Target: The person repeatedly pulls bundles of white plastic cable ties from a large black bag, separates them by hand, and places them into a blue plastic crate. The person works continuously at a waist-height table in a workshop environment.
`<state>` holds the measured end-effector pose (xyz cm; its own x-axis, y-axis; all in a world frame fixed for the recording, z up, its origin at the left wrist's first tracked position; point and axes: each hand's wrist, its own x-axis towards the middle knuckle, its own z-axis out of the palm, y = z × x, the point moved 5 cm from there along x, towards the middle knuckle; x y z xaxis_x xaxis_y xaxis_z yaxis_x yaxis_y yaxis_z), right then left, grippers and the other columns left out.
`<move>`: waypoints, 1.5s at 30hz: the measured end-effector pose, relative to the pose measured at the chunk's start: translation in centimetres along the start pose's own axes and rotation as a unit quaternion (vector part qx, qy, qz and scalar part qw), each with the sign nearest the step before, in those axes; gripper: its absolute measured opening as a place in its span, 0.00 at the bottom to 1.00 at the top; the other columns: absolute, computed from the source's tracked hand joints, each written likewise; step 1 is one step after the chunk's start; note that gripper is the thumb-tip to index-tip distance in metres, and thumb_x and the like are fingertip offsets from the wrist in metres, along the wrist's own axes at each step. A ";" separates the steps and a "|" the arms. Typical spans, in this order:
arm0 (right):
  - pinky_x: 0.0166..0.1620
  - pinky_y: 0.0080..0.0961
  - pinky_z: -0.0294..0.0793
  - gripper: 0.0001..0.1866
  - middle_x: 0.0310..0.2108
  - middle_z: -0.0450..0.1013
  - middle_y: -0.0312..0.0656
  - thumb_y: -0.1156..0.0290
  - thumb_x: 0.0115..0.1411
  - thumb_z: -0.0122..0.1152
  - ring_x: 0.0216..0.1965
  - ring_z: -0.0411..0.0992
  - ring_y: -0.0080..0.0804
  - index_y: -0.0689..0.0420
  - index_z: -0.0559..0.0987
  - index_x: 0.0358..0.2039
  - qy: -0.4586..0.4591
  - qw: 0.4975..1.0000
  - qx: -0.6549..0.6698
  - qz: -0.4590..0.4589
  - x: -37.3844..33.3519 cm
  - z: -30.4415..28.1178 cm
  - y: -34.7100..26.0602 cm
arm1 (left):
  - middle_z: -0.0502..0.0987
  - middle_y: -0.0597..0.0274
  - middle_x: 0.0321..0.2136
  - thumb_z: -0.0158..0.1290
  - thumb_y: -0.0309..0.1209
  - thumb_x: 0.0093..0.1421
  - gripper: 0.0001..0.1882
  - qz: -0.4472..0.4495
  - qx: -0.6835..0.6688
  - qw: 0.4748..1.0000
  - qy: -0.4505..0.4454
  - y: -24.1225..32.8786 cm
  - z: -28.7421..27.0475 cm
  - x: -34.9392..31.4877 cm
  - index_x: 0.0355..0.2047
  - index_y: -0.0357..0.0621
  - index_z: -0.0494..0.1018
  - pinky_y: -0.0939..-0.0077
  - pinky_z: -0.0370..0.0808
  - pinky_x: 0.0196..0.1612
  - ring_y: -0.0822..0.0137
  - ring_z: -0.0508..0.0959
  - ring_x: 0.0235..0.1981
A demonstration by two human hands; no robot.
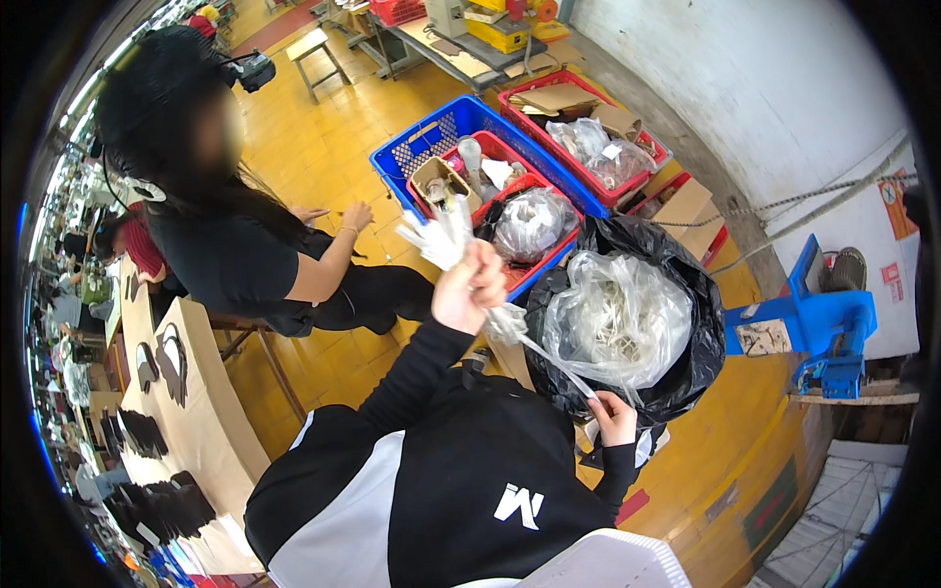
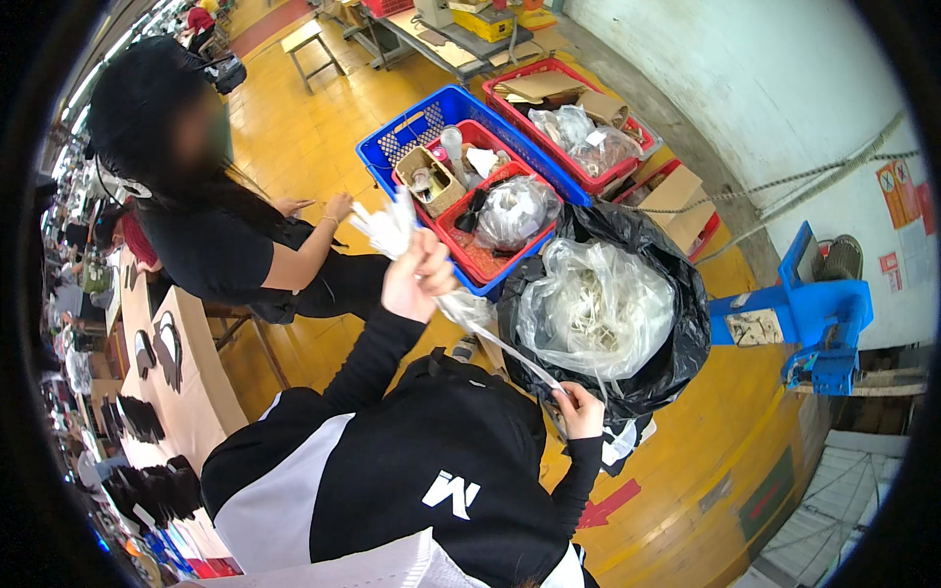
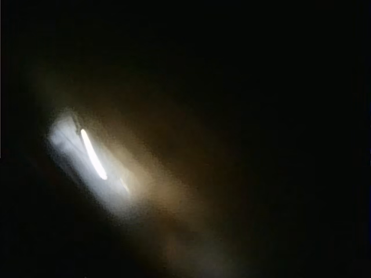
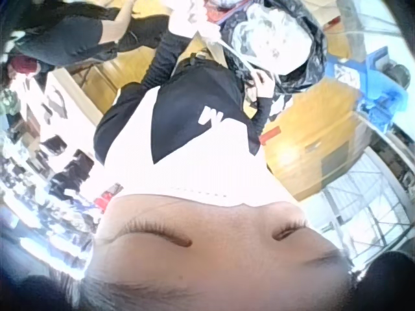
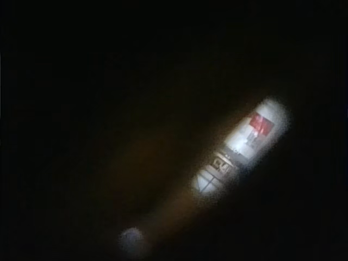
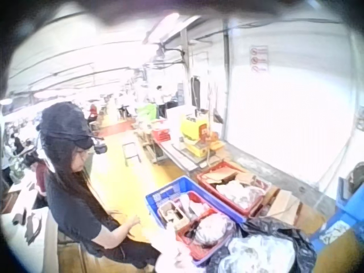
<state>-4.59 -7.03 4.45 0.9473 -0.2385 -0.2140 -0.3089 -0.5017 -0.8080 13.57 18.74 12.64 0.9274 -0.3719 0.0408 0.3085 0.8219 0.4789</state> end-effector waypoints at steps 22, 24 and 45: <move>0.46 0.21 0.67 0.18 0.39 0.73 0.42 0.75 0.54 0.54 0.42 0.70 0.24 0.56 0.71 0.47 0.235 0.965 0.060 0.102 -0.4 -9.0 24.1 | 0.49 0.74 0.13 0.37 0.38 0.65 0.12 0.195 0.114 0.974 -0.018 16.9 -1.3 -5.2 0.28 0.46 0.59 0.84 0.45 0.14 0.81 0.45 0.11; 0.46 0.22 0.67 0.18 0.41 0.72 0.39 0.75 0.55 0.54 0.42 0.70 0.26 0.60 0.71 0.47 0.181 0.973 0.141 0.031 6.8 -3.1 21.1 | 0.49 0.74 0.13 0.37 0.39 0.65 0.12 0.150 0.121 0.981 -0.032 14.5 0.0 -4.1 0.27 0.47 0.58 0.85 0.45 0.14 0.81 0.45 0.10; 0.54 0.36 0.54 0.22 0.33 0.76 0.32 0.82 0.40 0.56 0.41 0.70 0.28 0.52 0.77 0.40 0.302 0.868 -0.116 -0.376 1.5 -0.3 -11.0 | 0.72 0.50 0.43 0.41 0.42 0.62 0.26 -0.112 0.380 0.913 -0.093 -6.3 0.5 -4.8 0.54 0.35 0.61 0.72 0.65 0.48 0.64 0.71 0.45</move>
<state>0.19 -2.13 13.25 0.6928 -0.1284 0.7096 0.3030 -0.8411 -0.4480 7.10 15.15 9.88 0.7845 -0.6199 -0.0185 0.1850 0.2054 0.9610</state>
